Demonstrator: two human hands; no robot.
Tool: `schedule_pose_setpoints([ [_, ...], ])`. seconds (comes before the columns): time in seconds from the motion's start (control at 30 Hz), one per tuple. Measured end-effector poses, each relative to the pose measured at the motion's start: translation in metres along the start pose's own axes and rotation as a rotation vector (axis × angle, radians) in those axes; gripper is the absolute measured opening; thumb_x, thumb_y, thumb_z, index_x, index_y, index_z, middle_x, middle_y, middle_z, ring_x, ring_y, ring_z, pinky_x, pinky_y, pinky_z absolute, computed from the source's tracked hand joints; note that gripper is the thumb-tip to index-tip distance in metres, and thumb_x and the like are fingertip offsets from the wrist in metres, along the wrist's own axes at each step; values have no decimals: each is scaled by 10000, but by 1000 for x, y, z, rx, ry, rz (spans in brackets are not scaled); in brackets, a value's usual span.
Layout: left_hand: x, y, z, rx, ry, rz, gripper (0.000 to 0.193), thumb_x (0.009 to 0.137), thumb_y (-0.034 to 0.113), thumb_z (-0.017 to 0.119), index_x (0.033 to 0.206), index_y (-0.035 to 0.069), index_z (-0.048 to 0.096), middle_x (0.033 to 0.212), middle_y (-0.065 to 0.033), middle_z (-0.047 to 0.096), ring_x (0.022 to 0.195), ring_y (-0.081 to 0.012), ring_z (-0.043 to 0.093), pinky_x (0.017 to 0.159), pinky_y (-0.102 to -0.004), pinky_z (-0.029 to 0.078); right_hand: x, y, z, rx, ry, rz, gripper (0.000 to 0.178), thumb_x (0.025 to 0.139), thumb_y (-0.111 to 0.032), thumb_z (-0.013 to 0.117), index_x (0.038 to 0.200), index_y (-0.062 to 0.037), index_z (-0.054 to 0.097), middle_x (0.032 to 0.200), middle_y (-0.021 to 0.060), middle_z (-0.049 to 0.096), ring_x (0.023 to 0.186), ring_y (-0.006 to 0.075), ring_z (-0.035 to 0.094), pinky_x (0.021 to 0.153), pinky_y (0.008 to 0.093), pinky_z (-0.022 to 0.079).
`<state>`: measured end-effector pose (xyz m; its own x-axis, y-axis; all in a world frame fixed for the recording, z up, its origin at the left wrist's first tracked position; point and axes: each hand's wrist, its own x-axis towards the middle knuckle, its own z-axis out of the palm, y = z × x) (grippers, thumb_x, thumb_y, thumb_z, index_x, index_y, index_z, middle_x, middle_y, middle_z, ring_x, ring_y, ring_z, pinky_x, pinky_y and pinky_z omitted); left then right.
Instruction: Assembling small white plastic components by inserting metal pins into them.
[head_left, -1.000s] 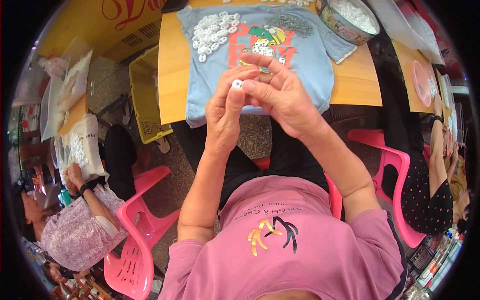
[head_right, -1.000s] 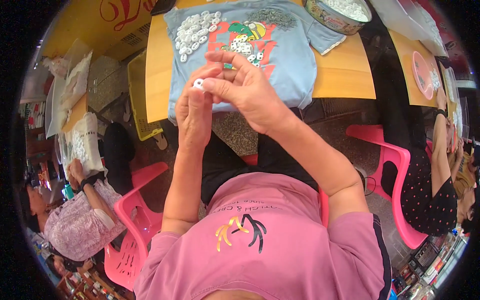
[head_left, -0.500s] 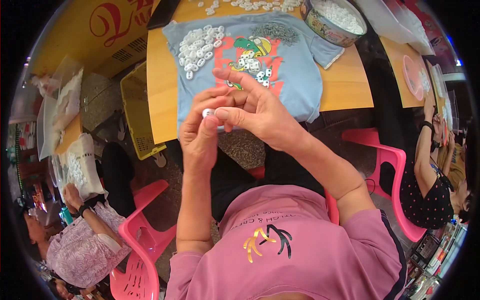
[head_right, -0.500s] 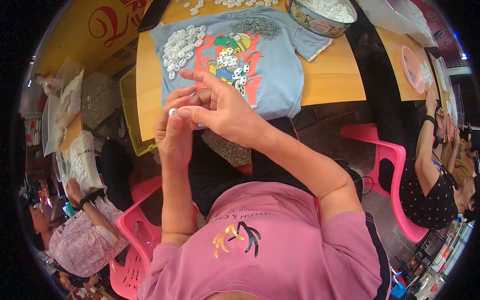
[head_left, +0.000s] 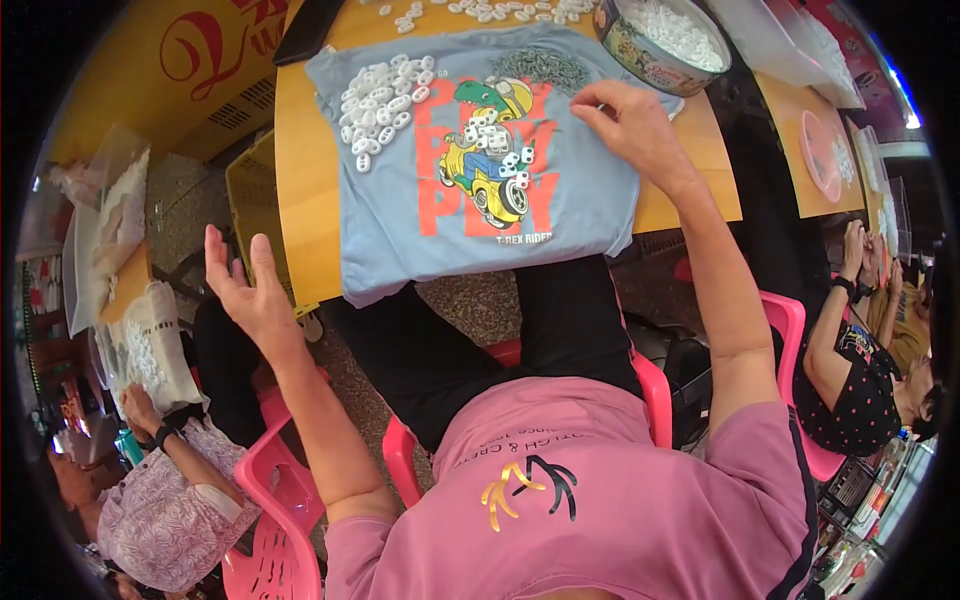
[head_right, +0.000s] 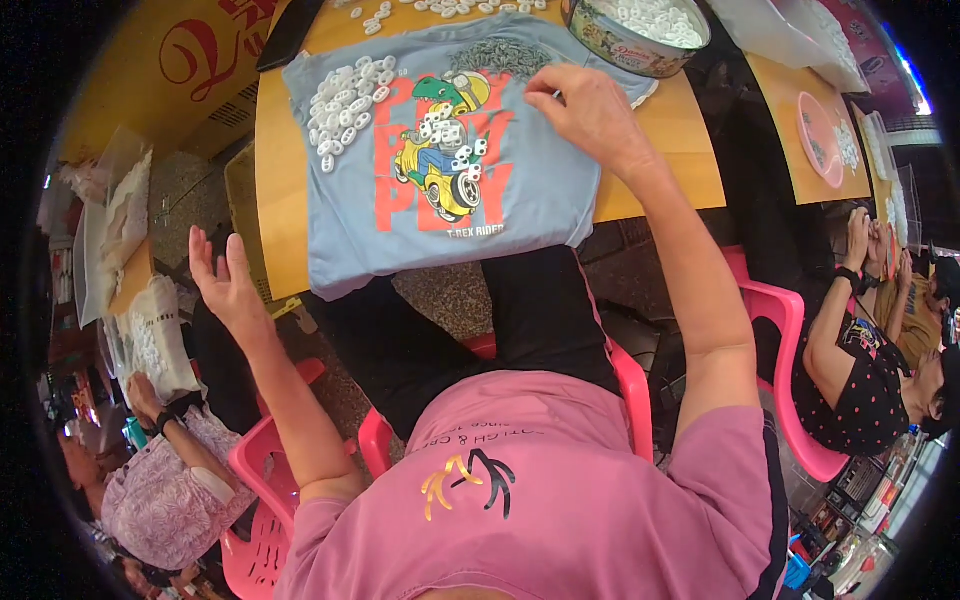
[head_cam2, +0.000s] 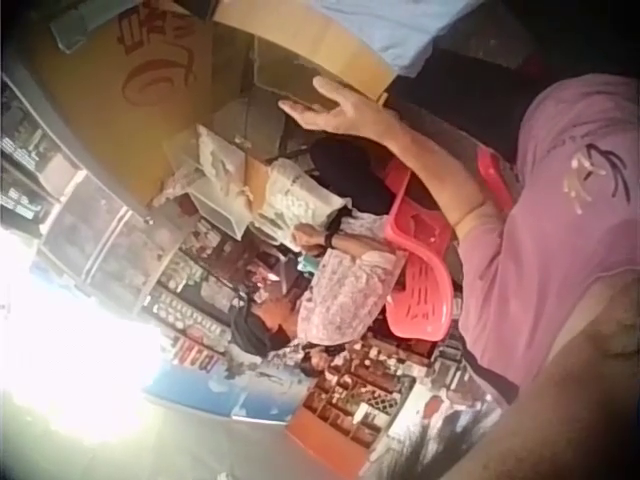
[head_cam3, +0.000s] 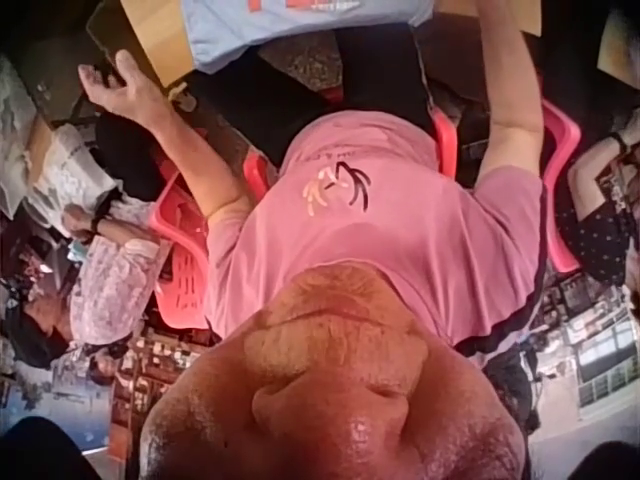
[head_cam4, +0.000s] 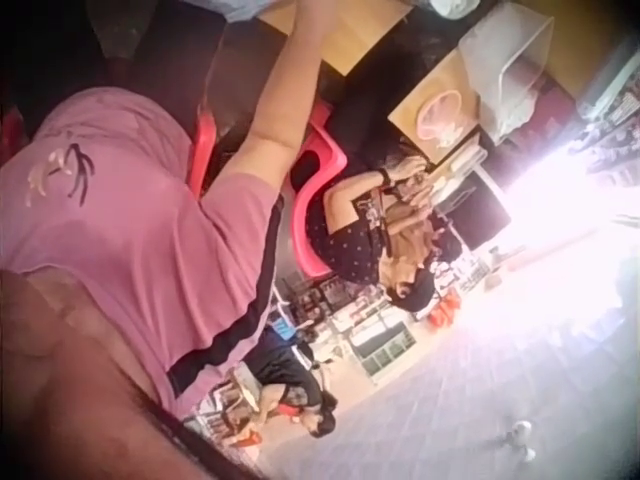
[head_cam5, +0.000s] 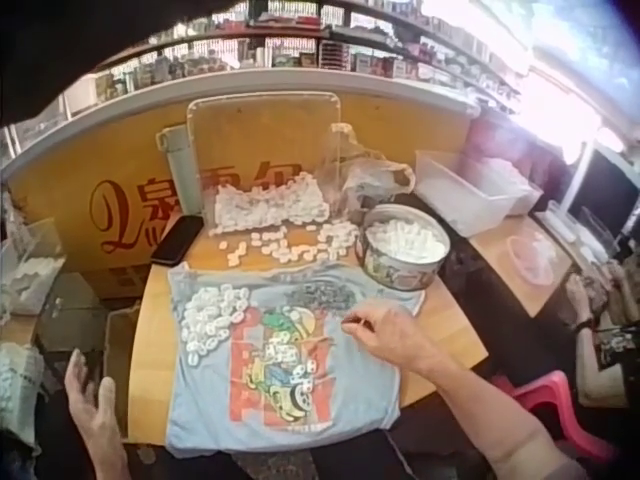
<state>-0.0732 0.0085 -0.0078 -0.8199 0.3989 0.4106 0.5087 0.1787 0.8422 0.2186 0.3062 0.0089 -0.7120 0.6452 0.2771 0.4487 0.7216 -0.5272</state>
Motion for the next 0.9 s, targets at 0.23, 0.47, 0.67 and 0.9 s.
schedule_pose_setpoints([
  [0.23, -49, 53, 68, -332, -303, -1, 327, 908, 14, 586, 1233, -1, 550, 1195, -103, 580, 1100, -188, 559, 934, -318, 455, -4, -18, 8, -150, -120, -63, 129, 830, -154, 657, 911, -54, 676, 897, 97, 657, 822, 286, 637, 723, 371, 495],
  [0.47, -77, 88, 116, -420, -554, 39, 295, 871, -16, 619, 1164, 14, 597, 985, -81, 607, 794, -135, 584, 673, -256, 486, -6, -21, 7, -197, -112, -87, 125, 832, -166, 649, 889, -56, 647, 895, 90, 644, 823, 283, 639, 713, 383, 491],
  [0.67, -77, 93, 132, -422, -625, 29, 246, 892, -11, 607, 1138, 7, 608, 889, -64, 615, 702, -84, 578, 531, -227, 478, 11, -10, 3, -120, -302, -6, 178, 807, -175, 642, 894, -20, 630, 814, 130, 648, 758, 285, 637, 682, 386, 487],
  [0.9, -81, 90, 133, -524, -677, -200, 226, 894, -6, 611, 1119, -2, 629, 893, -70, 637, 739, -101, 614, 601, -238, 506, -3, -10, -4, 315, -263, 77, 113, 854, -117, 645, 883, -8, 633, 786, 38, 660, 660, 113, 598, 596, 273, 467],
])
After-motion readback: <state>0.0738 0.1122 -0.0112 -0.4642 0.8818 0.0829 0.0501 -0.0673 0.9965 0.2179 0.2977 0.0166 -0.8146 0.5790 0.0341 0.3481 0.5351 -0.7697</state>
